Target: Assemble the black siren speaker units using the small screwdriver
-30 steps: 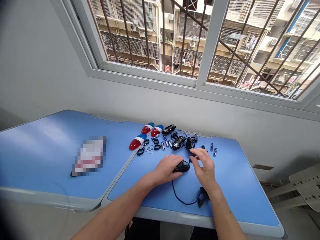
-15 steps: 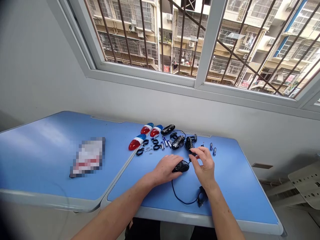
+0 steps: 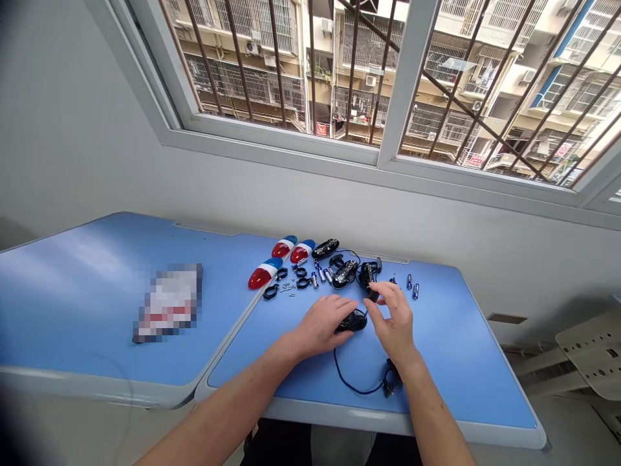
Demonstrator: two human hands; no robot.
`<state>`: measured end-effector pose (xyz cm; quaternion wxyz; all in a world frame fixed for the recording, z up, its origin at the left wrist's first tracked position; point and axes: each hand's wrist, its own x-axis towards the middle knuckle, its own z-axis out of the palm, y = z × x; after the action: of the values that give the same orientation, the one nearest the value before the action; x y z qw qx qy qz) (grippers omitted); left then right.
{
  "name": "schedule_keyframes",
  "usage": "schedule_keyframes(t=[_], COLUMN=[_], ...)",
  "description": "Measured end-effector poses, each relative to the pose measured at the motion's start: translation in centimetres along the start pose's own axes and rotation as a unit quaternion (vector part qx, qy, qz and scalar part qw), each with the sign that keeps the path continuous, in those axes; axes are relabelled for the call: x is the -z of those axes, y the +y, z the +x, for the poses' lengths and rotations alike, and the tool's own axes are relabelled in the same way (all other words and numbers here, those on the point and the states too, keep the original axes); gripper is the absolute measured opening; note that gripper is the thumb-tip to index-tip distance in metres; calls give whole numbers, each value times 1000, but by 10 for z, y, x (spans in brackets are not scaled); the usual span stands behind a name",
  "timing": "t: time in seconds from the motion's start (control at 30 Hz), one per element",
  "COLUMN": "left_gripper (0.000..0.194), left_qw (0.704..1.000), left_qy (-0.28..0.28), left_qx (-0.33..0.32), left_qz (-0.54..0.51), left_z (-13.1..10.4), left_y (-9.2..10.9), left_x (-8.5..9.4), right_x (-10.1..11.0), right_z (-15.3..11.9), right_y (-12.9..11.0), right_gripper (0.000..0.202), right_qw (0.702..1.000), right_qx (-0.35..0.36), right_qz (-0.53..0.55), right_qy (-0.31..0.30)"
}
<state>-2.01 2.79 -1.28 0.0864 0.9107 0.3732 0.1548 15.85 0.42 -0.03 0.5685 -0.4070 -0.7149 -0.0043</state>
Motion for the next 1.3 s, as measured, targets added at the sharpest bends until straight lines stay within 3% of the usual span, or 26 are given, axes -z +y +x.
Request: schedule_keyframes(t=[0.1, 0.2, 0.47, 0.77, 1.03, 1.3], left_gripper=[44, 50, 27, 29, 27, 30], left_qw=[999, 1000, 1000, 1000, 1000, 1000], left_qy=[16, -7, -24, -20, -21, -16], left_qx=[-23, -28, -18, -17, -10, -12], left_qz=[20, 4, 6, -1, -11, -10], left_z=[-1, -1, 2, 1, 2, 1], left_y=[0, -2, -3, -2, -4, -3], left_x=[0, -1, -2, -2, -4, -4], right_x=[0, 0, -1, -3, 4, 5], right_z=[2, 1, -4, 1, -5, 1], right_y=[-1, 0, 3, 0, 2, -1], right_gripper=[27, 24, 29, 15, 26, 24], right_qw=[1000, 1000, 999, 999, 999, 1000], right_qx=[-4, -8, -20, -19, -41, -16], right_qz=[-4, -8, 21, -17, 1, -15], right_qy=[6, -1, -40, 23, -27, -5])
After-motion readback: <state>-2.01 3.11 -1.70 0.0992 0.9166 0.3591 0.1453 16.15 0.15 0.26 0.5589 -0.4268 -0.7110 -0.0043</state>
